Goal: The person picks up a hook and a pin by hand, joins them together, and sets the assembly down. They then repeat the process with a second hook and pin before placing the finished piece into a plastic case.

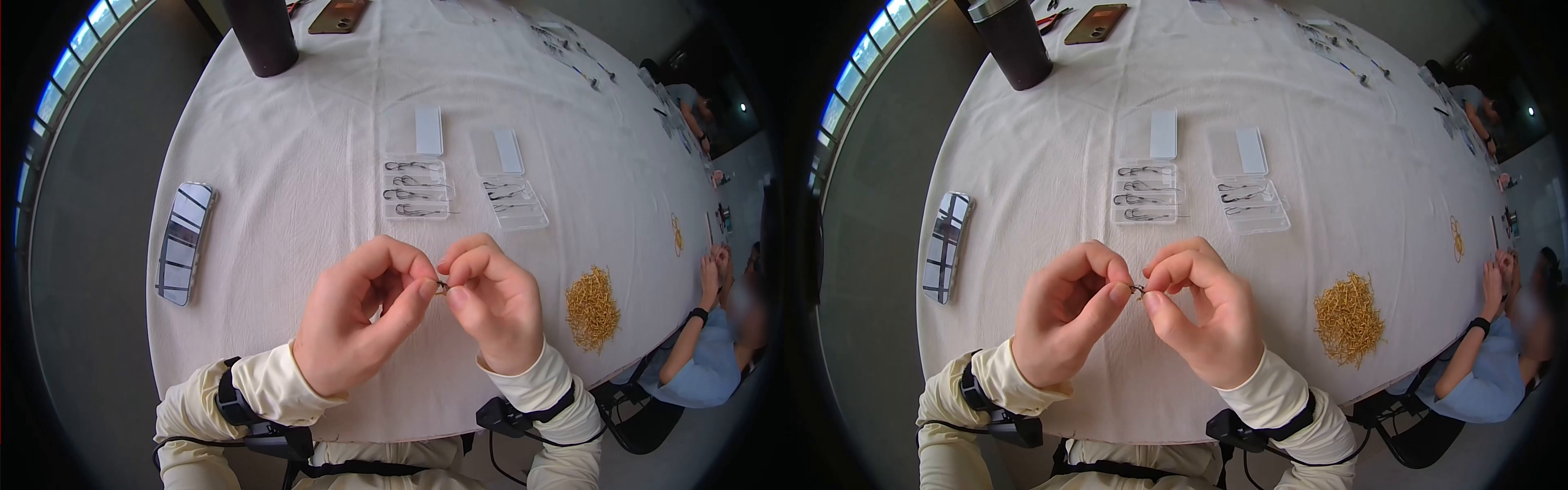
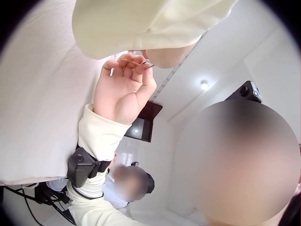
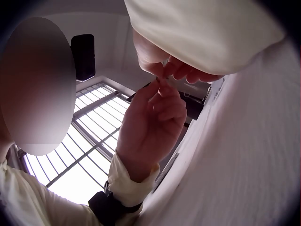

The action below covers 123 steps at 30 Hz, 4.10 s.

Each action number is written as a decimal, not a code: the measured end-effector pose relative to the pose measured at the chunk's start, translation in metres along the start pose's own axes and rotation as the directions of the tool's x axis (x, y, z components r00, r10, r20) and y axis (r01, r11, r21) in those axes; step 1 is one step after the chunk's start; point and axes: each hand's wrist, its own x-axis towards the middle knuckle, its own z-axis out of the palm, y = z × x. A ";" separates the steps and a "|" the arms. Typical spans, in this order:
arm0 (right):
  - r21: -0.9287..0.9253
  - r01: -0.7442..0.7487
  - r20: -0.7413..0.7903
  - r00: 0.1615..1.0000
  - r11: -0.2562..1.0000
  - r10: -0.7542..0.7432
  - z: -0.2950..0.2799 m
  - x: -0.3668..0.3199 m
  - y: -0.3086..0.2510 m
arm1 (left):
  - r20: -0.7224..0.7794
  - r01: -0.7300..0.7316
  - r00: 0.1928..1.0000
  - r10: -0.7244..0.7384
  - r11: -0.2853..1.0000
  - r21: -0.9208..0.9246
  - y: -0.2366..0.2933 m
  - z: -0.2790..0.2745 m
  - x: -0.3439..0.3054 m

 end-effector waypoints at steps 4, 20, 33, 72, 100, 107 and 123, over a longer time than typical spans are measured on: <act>-0.031 -0.006 -0.037 0.999 1.000 0.005 0.002 0.000 -0.007 | 0.004 0.000 1.000 0.000 1.000 0.014 -0.001 -0.001 0.000; -0.008 0.047 -0.052 0.998 0.999 -0.047 0.004 -0.002 -0.006 | 0.030 0.016 0.999 -0.017 0.999 0.042 0.005 -0.006 0.001; -0.293 0.201 -0.098 0.966 0.935 -0.238 0.004 -0.001 -0.004 | -0.016 0.017 1.000 -0.016 0.998 0.065 0.003 -0.003 0.001; -0.784 0.508 0.178 0.735 0.357 -0.655 -0.001 -0.003 -0.017 | 0.053 0.211 0.977 -0.204 0.958 -0.196 0.011 0.003 -0.003; 0.100 0.077 0.228 0.969 0.992 -0.099 -0.014 0.006 0.001 | 0.511 0.603 0.762 -0.398 0.724 -0.336 0.007 -0.018 0.007; 0.231 0.027 0.295 0.951 0.973 -0.096 -0.015 0.006 0.002 | 0.559 0.634 0.728 -0.396 0.700 -0.330 0.013 -0.014 0.005; 0.091 0.085 0.232 0.967 0.992 -0.104 -0.015 0.005 -0.003 | 0.359 0.398 0.878 -0.317 0.899 -0.180 0.023 -0.007 0.002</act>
